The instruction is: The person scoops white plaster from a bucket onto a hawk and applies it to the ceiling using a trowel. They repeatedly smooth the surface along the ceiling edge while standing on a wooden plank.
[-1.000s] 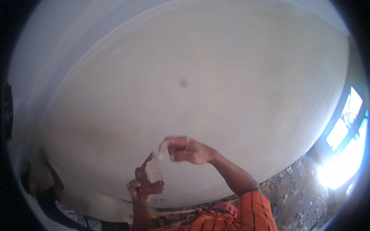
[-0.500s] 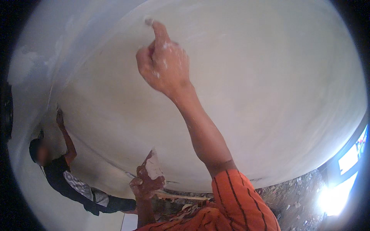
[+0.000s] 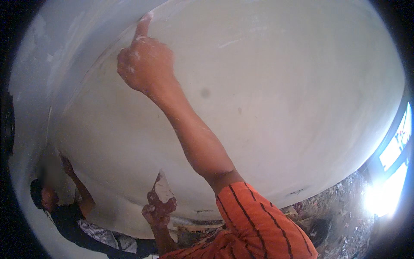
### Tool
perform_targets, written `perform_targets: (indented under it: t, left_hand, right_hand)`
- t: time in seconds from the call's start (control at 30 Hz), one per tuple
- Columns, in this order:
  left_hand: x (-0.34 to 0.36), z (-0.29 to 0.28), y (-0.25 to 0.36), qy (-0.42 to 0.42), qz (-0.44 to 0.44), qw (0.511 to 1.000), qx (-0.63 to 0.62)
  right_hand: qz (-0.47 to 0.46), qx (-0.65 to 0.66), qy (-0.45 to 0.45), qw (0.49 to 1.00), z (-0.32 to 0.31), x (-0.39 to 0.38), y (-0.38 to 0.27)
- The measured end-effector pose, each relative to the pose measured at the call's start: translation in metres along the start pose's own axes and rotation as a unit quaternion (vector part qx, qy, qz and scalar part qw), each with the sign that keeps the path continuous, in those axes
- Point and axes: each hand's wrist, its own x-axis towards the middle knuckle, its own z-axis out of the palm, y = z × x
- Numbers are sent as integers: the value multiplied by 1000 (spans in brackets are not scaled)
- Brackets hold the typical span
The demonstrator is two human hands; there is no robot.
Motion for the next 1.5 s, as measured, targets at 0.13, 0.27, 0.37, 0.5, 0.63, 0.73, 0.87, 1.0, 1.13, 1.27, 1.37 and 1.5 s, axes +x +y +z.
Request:
perform_targets:
  t: [0.13, 0.27, 0.37, 0.5, 0.63, 0.73, 0.87, 1.0, 1.13, 1.27, 1.37, 1.5]
  left_hand:
    - [-3, 1, 4, -23, -5, 1000, -9]
    - [-2, 7, 5, -105, -82, 986, -98]
    - [3, -15, 12, -129, -101, 981, -107]
    - [2, -11, 2, -80, -50, 994, -59]
    - [0, -26, 0, -125, -80, 980, -131]
    - [0, -2, -4, -109, -67, 988, -89]
    - [-2, 36, -16, -14, 1, 1000, -4]
    - [-6, 59, -25, -11, 11, 999, -34]
    - [-5, 8, -21, -176, -53, 969, -163]
    - [2, 9, -44, -163, -31, 976, -141]
    - [-3, 18, -73, -159, -33, 973, -165]
    - [0, -8, -90, -171, -42, 961, -214]
  right_hand:
    - [-28, 8, 109, 994, -36, 7, 35]
    - [-124, -191, 178, 957, -65, 42, 53]
    - [-64, -197, 170, 964, -52, 41, 55]
    - [10, -67, 187, 980, -17, 30, 26]
    - [26, 11, 133, 991, 10, 20, 11]
    - [26, 48, 91, 994, 13, 19, -3]
    - [-8, 77, 12, 997, 4, 2, 0]
    - [-58, 191, -237, 951, -23, -61, 28]
    - [2, 380, -539, 752, -43, -158, 68]
    - [51, 428, -601, 673, -74, -228, 98]
    - [15, 388, -629, 673, -105, -235, 126]
    - [-16, 255, -564, 785, -155, -201, 157]
